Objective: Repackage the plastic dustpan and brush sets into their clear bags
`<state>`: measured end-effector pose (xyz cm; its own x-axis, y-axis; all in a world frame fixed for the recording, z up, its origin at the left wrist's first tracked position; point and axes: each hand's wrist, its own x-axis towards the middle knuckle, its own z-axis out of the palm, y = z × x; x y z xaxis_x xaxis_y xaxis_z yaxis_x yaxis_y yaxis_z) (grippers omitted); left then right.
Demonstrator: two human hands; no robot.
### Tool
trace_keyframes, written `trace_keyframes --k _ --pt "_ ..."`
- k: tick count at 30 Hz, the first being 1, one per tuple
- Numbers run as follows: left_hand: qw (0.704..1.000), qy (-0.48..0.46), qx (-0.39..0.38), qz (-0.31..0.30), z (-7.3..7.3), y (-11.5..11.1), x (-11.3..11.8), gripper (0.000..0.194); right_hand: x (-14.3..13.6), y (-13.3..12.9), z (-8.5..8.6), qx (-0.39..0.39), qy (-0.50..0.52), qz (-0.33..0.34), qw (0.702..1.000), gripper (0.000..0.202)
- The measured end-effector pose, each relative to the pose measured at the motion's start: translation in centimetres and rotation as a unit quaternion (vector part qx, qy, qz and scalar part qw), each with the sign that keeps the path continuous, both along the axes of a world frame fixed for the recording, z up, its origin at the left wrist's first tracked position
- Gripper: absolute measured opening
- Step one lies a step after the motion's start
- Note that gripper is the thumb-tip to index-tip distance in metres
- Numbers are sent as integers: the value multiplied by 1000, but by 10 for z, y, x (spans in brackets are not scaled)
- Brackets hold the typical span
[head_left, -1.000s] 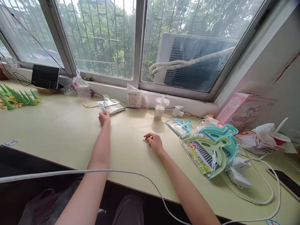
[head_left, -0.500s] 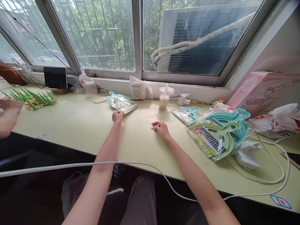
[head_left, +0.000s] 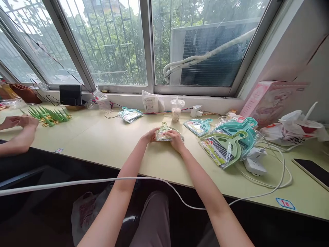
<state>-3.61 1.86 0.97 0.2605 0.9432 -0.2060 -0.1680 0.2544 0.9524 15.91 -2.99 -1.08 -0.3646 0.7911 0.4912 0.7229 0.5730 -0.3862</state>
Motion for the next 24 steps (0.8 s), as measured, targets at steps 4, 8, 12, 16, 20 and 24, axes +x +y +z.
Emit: trace_keyframes --k 4,8,12,16,20,24 --pt "996 -1 3 84 -8 15 13 18 -8 -3 2 59 -66 17 996 46" --pt "987 -30 39 155 -16 19 18 16 -13 -7 4 73 -85 16 994 24" --pt "979 -74 76 175 -14 22 14 20 -9 -9 8 70 25 19 997 27" --pt "970 -113 90 196 -8 22 10 32 -9 -6 8 18 141 14 990 19" --pt "967 -132 86 201 -4 18 7 43 -10 4 2 -133 286 -50 947 26" --pt "980 -101 85 147 0 12 4 50 -6 11 1 -264 505 -62 820 22"
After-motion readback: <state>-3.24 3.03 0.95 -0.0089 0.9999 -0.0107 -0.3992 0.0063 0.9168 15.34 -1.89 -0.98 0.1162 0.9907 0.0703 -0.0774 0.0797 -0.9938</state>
